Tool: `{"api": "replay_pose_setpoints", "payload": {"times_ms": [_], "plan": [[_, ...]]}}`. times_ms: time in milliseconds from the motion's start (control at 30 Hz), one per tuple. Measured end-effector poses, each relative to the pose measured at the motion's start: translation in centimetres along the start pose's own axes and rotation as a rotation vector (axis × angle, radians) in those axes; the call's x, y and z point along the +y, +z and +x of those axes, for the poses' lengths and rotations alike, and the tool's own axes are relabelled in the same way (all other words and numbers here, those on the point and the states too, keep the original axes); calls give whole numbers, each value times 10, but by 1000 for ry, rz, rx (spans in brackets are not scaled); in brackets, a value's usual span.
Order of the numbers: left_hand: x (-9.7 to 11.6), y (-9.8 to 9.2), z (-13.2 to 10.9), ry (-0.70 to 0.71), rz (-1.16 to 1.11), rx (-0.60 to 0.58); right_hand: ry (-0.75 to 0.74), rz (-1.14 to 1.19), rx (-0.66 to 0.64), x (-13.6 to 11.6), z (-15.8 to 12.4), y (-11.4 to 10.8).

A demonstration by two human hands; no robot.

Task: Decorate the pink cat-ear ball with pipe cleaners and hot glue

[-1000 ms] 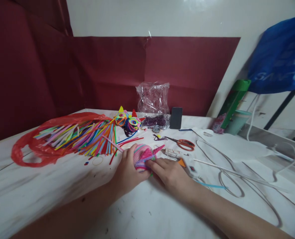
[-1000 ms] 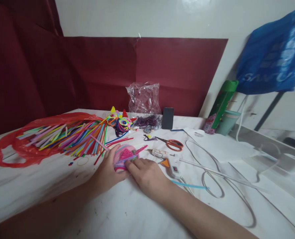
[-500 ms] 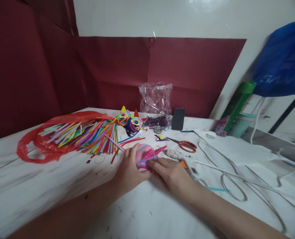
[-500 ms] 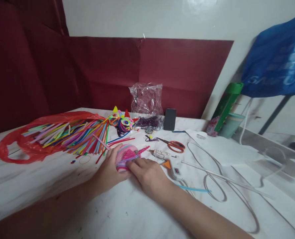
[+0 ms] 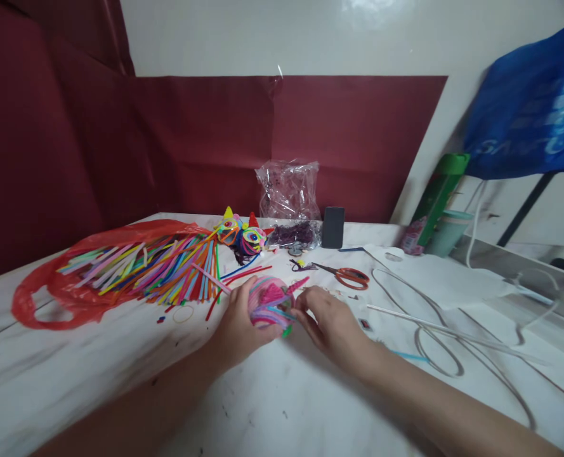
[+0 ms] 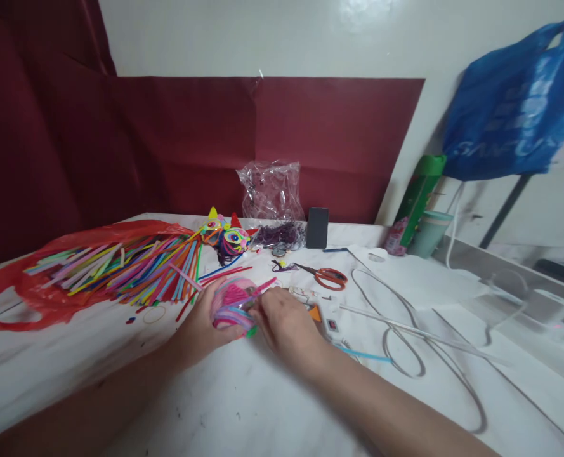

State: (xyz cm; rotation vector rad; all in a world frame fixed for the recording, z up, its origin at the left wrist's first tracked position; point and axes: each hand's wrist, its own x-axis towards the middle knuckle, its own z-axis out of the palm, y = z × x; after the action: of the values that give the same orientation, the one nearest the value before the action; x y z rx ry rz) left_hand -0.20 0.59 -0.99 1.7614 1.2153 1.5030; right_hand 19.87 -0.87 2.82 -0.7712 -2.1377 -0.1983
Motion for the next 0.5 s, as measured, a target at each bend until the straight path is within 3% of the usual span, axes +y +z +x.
{"api": "replay_pose_setpoints", "payload": {"times_ms": [133, 267, 500], "plan": [[-6, -6, 10, -160, -174, -70, 67, -16, 52, 8, 5, -6], [1, -10, 16, -284, -228, -84, 146, -41, 52, 14, 10, -14], [19, -9, 15, -333, -216, -111, 133, 16, -223, 5, 7, -4]]}}
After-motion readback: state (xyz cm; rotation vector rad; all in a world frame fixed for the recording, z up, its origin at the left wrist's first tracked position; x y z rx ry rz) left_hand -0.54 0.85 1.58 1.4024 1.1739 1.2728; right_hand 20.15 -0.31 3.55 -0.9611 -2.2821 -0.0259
